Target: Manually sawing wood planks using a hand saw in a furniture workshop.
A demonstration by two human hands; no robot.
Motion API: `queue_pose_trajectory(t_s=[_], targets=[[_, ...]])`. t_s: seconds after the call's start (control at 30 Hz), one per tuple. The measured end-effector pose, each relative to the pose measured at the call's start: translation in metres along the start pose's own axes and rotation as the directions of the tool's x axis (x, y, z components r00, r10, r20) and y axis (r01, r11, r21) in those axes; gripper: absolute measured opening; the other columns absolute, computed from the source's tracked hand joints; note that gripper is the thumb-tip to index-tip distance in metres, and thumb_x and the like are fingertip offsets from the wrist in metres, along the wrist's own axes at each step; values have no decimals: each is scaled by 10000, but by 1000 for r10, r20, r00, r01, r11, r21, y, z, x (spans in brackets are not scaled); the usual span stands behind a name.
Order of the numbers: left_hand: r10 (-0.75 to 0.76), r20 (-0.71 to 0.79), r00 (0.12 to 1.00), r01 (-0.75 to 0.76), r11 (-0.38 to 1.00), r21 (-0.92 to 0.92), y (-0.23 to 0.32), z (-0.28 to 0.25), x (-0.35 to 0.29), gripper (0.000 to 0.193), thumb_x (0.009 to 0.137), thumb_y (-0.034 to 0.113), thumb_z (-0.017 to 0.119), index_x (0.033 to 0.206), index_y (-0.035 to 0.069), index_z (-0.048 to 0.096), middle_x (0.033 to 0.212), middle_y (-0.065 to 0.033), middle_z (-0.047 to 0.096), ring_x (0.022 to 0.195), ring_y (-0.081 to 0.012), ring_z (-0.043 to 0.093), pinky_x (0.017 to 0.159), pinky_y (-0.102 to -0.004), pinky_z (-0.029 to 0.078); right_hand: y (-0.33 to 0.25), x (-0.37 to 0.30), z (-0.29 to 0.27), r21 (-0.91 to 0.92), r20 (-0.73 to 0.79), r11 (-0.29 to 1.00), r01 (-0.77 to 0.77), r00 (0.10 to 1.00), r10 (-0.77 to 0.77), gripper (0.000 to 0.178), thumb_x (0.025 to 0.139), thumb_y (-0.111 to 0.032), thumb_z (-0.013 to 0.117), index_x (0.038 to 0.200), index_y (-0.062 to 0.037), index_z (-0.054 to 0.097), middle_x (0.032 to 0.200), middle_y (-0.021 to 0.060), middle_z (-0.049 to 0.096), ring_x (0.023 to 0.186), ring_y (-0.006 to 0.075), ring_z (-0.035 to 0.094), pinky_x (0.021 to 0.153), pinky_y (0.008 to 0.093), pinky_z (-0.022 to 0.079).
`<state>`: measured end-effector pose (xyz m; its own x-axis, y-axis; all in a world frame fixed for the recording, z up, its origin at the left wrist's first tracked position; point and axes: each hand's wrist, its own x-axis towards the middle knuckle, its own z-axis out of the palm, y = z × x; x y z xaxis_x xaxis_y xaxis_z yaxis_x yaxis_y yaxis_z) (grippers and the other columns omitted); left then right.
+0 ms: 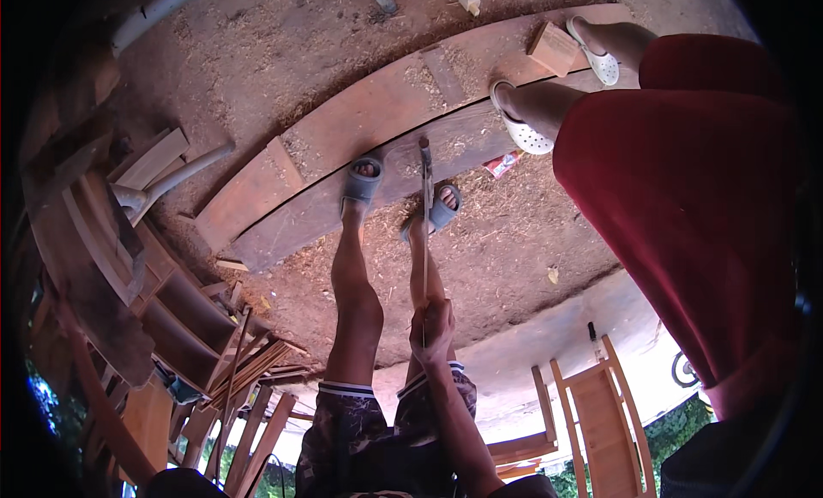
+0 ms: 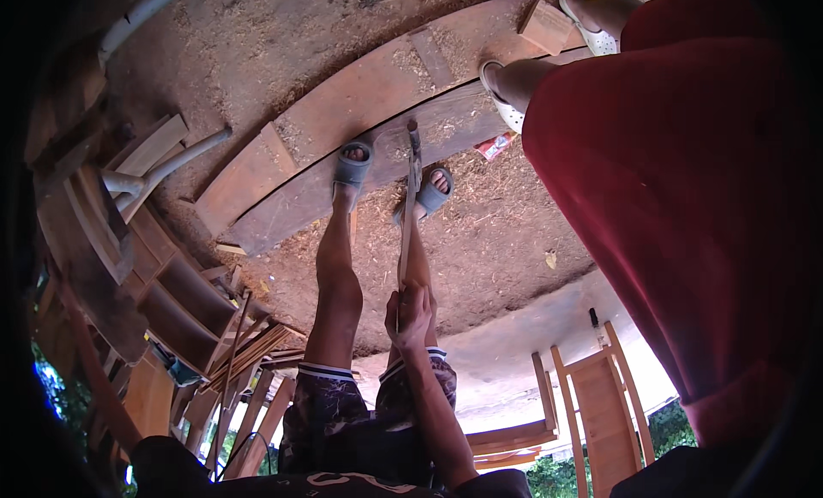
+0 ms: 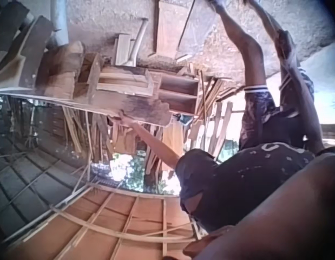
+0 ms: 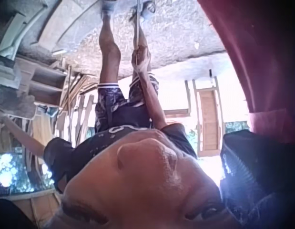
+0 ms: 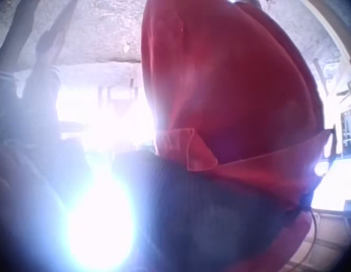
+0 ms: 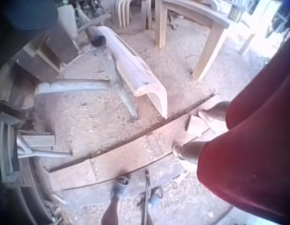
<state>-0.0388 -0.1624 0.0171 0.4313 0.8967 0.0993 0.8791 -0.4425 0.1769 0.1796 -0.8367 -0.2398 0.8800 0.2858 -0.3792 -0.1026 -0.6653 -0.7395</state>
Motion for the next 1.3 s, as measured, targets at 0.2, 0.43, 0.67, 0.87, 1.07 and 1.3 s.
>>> queue_pose_trajectory(t_s=[0.2, 0.43, 0.67, 0.87, 1.07, 1.3], targets=[[21, 20, 1000, -22, 999, 26, -9, -8, 20, 797, 921, 436, 653, 1524, -7, 377, 1561, -174, 416, 1417, -305, 410, 1175, -415, 310, -7, 8, -2, 26, 51, 998, -49, 998, 48, 287, 843, 19, 631, 1122, 9, 563, 854, 173, 577, 746, 383, 574, 666, 470, 468], [46, 38, 998, -48, 998, 46, -19, -14, 42, 823, 908, 459, 662, 1519, -17, 383, 1558, -178, 421, 1411, -303, 418, 1171, -413, 313, -9, 15, -4, 37, 25, 999, 15, 1000, -16, 271, 839, 29, 627, 1102, -3, 571, 795, 161, 537, 673, 355, 570, 612, 456, 462], [83, 46, 995, -86, 994, 65, -38, -26, 72, 849, 895, 482, 671, 1513, -26, 388, 1555, -182, 426, 1406, -301, 426, 1167, -411, 316, -9, 17, -2, 47, 25, 999, -14, 1000, 13, 257, 837, 35, 623, 1087, -5, 576, 802, 164, 544, 668, 356, 570, 594, 456, 458], [107, 42, 993, -111, 988, 109, -44, -37, 84, 872, 883, 502, 679, 1509, -34, 393, 1552, -185, 430, 1401, -299, 433, 1164, -409, 319, -13, 19, 0, 58, 36, 998, -10, 999, 8, 251, 840, 45, 609, 1084, -3, 574, 806, 175, 547, 666, 373, 573, 589, 467, 460], [-149, 77, 986, 161, 973, -167, 99, 99, -59, 896, 872, 522, 687, 1504, -43, 398, 1549, -189, 435, 1396, -297, 440, 1160, -407, 322, 0, 19, -11, 17, 15, 1000, -1, 1000, 1, 254, 837, 51, 605, 1083, -1, 574, 806, 177, 545, 670, 379, 570, 593, 471, 458], [-716, 688, 118, 983, -15, -184, 413, 302, -319, 923, 858, 545, 696, 1499, -52, 404, 1545, -193, 440, 1390, -295, 447, 1157, -405, 325, -11, 21, -2, 59, 25, 998, 6, 1000, -7, 254, 836, 50, 607, 1083, -4, 580, 806, 171, 542, 677, 367, 572, 591, 466, 456]])
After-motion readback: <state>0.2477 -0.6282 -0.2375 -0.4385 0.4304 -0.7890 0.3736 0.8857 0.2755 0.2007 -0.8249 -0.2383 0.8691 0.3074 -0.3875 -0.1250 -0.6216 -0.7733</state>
